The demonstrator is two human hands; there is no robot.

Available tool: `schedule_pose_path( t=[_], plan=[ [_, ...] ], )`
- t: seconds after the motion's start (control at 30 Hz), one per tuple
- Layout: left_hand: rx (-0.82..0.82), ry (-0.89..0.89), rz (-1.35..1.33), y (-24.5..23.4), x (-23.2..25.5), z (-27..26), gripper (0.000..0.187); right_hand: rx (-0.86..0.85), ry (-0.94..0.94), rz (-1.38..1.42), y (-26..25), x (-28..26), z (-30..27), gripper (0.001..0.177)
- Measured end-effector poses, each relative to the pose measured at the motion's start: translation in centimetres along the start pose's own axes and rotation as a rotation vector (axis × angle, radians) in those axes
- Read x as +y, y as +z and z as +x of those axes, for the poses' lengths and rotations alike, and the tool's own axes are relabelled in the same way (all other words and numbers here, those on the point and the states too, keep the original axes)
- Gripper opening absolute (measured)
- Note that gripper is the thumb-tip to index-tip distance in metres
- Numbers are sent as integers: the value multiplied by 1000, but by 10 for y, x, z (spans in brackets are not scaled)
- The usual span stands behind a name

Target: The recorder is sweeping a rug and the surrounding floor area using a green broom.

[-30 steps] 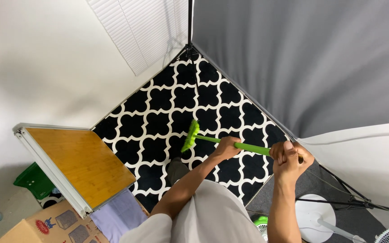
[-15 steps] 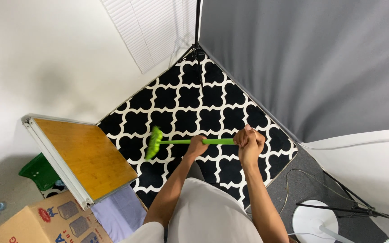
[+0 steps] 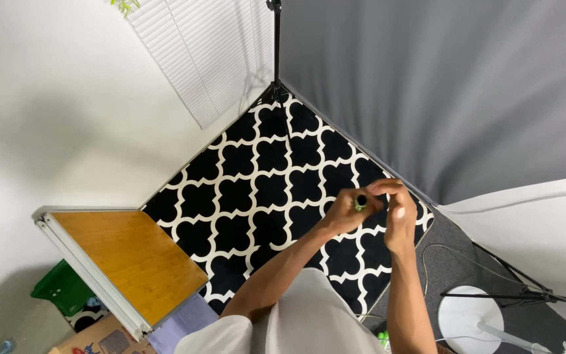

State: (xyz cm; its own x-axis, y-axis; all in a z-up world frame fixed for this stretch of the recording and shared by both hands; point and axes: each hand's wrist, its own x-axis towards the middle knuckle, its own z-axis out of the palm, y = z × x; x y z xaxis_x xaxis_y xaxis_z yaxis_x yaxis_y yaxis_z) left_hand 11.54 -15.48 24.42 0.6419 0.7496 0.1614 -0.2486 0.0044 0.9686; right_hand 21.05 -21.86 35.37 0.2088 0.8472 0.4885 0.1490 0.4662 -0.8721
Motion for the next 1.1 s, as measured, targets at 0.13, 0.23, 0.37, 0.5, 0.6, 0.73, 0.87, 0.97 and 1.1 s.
schedule_pose_path(
  t=[0.13,0.23,0.37,0.5,0.6,0.73,0.87,0.97,1.1],
  plan=[
    [77,160,21,-69,18,1,53,-23,206,-52,-20,78,-39,42],
    [44,192,-78,-97,40,-15,64,-343,320,-370,19,119,-62,62],
    [75,248,-154,-130,49,-36,84,-419,704,-472,84,214,-90,61],
    [257,175,-76,-153,63,-55,88,-379,793,-341,131,271,-106,32],
    [258,134,78,-149,84,-55,84,-342,765,460,171,259,-68,31],
    [97,404,359,-102,77,-45,76,-452,317,-175,169,172,-49,29],
    [134,527,429,-72,122,-48,69,-498,-416,-950,142,86,2,36],
    [154,586,380,-80,116,-57,68,-554,-496,-684,134,90,4,35],
    [68,443,-80,-100,119,-64,73,-542,458,-196,91,160,-21,18]
  ],
)
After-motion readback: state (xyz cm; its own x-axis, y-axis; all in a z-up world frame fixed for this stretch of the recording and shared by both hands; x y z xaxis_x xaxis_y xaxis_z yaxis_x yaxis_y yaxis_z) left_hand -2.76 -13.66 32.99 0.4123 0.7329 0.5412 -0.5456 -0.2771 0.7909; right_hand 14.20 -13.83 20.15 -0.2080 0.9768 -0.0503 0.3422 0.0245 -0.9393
